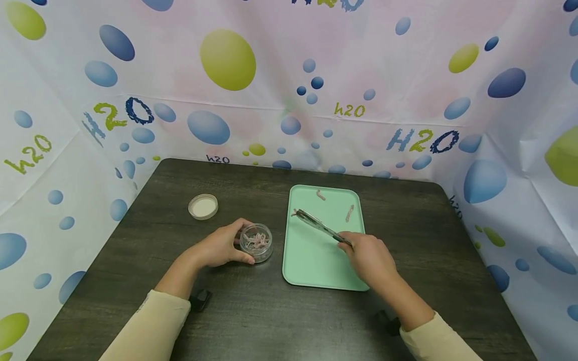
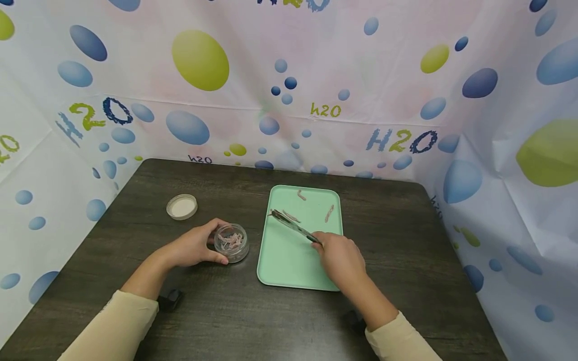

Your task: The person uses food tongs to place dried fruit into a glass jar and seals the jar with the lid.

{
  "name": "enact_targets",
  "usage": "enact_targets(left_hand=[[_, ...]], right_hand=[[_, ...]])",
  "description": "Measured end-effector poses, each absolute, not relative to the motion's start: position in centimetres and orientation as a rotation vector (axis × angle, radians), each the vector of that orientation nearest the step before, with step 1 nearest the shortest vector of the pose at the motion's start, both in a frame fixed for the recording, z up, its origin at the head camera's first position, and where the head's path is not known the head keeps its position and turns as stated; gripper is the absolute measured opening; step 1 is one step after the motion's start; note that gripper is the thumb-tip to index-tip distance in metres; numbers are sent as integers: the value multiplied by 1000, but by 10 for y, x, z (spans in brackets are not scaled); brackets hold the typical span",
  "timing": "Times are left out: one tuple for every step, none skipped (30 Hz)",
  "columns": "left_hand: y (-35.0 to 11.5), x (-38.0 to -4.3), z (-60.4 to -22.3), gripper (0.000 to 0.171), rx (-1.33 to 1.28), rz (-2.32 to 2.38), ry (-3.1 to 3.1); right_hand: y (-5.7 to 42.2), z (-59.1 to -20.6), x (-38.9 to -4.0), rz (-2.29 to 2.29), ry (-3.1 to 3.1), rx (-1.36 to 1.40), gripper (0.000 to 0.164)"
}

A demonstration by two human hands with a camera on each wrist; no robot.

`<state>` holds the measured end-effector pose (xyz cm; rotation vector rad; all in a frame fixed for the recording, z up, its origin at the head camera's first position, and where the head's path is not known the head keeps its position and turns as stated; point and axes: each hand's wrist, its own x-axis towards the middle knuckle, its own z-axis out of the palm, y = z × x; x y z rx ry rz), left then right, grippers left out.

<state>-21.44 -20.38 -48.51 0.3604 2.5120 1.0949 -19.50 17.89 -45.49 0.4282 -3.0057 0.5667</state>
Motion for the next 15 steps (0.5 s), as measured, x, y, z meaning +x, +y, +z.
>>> enact_targets(left_hand=[[-204, -214, -485, 89, 359, 1095, 2512], [-204, -214, -485, 89, 360, 1094, 2511], [-204, -214, -485, 89, 362, 1093, 2511], [-204, -214, -485, 89, 361, 1093, 2511], [-204, -214, -485, 89, 363, 1093, 2510], [-204, -214, -485, 89, 363, 1093, 2511], [-204, -214, -485, 89, 363, 1094, 2511], [-204, -214, -485, 89, 363, 1094, 2512], [-204, -214, -485, 89, 362, 1095, 2514], [-204, -214, -485, 89, 362, 1096, 2513], [-204, -214, -486, 89, 363, 1097, 2512], [-204, -214, -485, 89, 363, 1099, 2511], [-204, -214, -486, 89, 362, 1102, 2509], [-204, -214, -486, 88, 361, 1104, 2507], [-204, -214, -486, 88, 360, 1107, 2505]], right_hand=[[177, -455, -194, 566, -3003, 438, 28], [174, -455, -193, 567, -2999, 449, 28], [172, -455, -191, 568, -2994, 461, 27], [169, -455, -190, 567, -2988, 473, 27], [167, -455, -189, 564, -2981, 485, 27], [165, -455, -188, 562, -2973, 495, 27], [163, -455, -186, 560, -2967, 502, 26], [160, -455, -185, 558, -2960, 509, 27], [158, -454, -183, 555, -2955, 514, 27], [155, -453, -181, 556, -2953, 518, 27], [153, -452, -180, 554, -2950, 523, 27], [150, -451, -178, 557, -2947, 529, 27], [148, -451, -177, 559, -2943, 537, 26], [145, -450, -175, 558, -2938, 549, 26], [143, -449, -173, 559, -2933, 563, 26]])
